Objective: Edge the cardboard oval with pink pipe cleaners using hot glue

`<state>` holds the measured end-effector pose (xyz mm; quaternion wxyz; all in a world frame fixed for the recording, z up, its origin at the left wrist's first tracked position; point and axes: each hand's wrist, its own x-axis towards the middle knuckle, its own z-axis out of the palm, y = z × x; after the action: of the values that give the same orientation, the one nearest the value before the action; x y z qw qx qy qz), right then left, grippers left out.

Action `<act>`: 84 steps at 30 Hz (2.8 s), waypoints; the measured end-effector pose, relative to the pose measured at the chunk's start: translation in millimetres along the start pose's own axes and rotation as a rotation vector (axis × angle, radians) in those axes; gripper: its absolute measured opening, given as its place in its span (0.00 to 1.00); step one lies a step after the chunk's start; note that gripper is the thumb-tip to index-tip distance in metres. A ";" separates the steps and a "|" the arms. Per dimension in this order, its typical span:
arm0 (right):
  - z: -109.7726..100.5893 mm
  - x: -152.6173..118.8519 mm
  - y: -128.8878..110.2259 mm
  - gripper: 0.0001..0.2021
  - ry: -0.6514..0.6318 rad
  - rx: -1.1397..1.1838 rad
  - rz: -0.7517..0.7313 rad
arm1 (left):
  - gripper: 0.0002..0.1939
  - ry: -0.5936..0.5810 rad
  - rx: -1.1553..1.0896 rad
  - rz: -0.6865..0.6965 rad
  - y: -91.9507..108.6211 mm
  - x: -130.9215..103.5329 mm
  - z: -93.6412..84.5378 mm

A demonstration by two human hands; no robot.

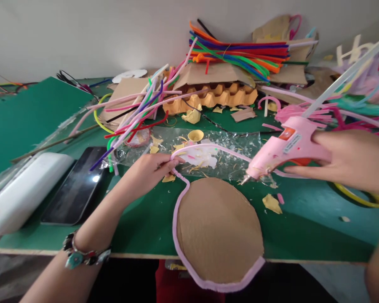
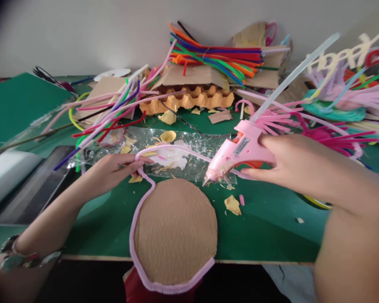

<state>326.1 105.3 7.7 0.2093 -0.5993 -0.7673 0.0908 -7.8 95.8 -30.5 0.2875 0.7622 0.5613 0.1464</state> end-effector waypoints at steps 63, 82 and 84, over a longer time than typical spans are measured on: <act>4.9 -39.8 13.3 0.19 0.350 0.303 0.070 | 0.16 0.272 0.172 0.348 29.2 -60.5 -27.5; -77.0 38.7 -45.4 0.06 0.414 0.610 0.062 | 0.17 0.301 0.128 0.409 38.1 -58.0 -28.8; -86.1 42.3 -57.1 0.06 0.385 0.629 0.055 | 0.16 0.309 0.121 0.411 39.2 -56.9 -29.3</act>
<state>304.6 121.1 116.1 0.5212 -0.5323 -0.6320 0.2134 -12.2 42.4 22.0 0.1166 0.8445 0.4397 0.2827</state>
